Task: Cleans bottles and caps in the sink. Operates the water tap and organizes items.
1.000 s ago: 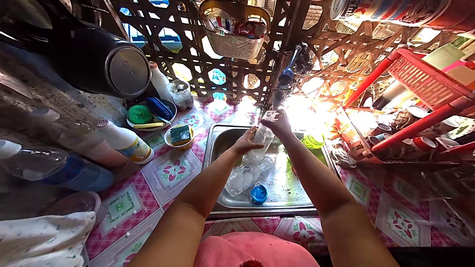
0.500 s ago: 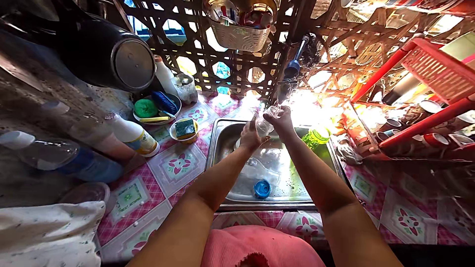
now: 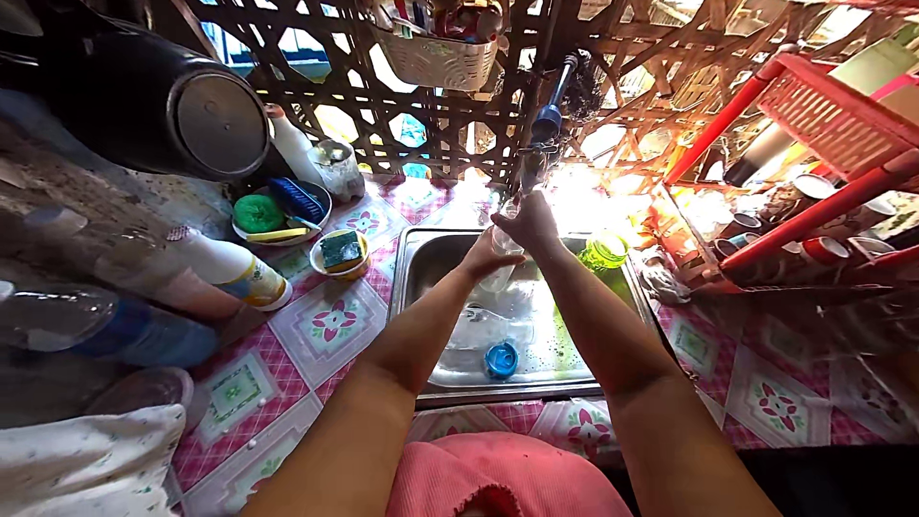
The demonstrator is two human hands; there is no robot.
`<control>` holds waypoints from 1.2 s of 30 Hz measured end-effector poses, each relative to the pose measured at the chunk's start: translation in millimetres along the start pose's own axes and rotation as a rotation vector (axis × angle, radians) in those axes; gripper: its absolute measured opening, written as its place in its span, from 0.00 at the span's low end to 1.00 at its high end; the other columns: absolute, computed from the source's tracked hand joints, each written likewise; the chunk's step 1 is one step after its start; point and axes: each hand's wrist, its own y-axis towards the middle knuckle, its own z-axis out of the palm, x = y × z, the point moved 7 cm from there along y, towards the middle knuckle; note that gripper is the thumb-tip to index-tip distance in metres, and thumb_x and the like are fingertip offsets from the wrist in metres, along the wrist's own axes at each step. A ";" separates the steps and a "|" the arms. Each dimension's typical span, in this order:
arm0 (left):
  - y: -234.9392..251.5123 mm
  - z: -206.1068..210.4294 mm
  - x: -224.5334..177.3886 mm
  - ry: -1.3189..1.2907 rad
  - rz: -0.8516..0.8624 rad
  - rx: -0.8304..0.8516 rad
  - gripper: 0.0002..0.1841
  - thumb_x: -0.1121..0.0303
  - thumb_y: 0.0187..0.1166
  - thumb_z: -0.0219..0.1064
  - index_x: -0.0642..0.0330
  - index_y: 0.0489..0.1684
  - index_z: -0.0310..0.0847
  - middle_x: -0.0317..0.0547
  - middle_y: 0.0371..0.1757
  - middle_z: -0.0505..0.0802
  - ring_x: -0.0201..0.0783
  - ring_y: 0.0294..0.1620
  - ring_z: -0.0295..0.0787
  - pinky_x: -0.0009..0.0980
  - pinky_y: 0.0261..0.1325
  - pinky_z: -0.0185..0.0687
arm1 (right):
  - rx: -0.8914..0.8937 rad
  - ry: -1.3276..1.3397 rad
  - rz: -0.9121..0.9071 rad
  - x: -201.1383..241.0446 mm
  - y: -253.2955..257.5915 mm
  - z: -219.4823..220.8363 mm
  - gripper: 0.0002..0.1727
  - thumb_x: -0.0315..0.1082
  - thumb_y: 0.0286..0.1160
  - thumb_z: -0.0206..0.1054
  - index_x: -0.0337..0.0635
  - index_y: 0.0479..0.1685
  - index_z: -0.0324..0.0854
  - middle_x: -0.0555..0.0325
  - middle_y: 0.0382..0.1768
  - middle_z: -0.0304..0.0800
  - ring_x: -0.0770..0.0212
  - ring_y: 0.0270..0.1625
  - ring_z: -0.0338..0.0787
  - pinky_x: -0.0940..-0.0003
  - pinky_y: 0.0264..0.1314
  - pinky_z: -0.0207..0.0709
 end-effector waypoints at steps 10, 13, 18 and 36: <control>27.5 -7.5 -6.7 0.121 -0.147 -0.054 0.46 0.43 0.62 0.82 0.64 0.78 0.70 0.61 0.66 0.88 0.55 0.70 0.83 0.60 0.75 0.75 | -0.038 0.729 0.188 -84.0 -20.3 -24.2 0.27 0.37 0.79 0.66 0.38 0.77 0.72 0.44 0.73 0.79 0.54 0.70 0.83 0.53 0.68 0.79; 43.6 4.7 -28.3 0.116 -0.054 -0.008 0.39 0.47 0.71 0.77 0.69 0.73 0.74 0.63 0.64 0.88 0.55 0.68 0.84 0.58 0.74 0.74 | -0.131 0.795 0.212 -100.9 -38.1 -36.8 0.19 0.34 0.83 0.62 0.34 0.68 0.77 0.47 0.62 0.86 0.61 0.56 0.87 0.62 0.57 0.82; 58.0 22.5 -44.6 0.263 0.116 -0.006 0.54 0.48 0.55 0.87 0.64 0.84 0.64 0.58 0.77 0.81 0.49 0.79 0.76 0.52 0.83 0.68 | 0.148 0.566 0.207 -130.9 -70.0 -32.2 0.13 0.32 0.84 0.61 0.31 0.55 0.83 0.49 0.45 0.91 0.61 0.41 0.90 0.60 0.49 0.86; -7.0 29.0 -47.9 0.969 0.143 0.321 0.49 0.58 0.55 0.86 0.56 0.83 0.66 0.58 0.81 0.76 0.60 0.78 0.75 0.65 0.72 0.72 | 0.524 -0.373 0.713 -267.2 -143.4 96.6 0.53 0.38 0.62 0.76 0.48 0.94 0.52 0.30 0.86 0.58 0.29 0.85 0.62 0.31 0.77 0.68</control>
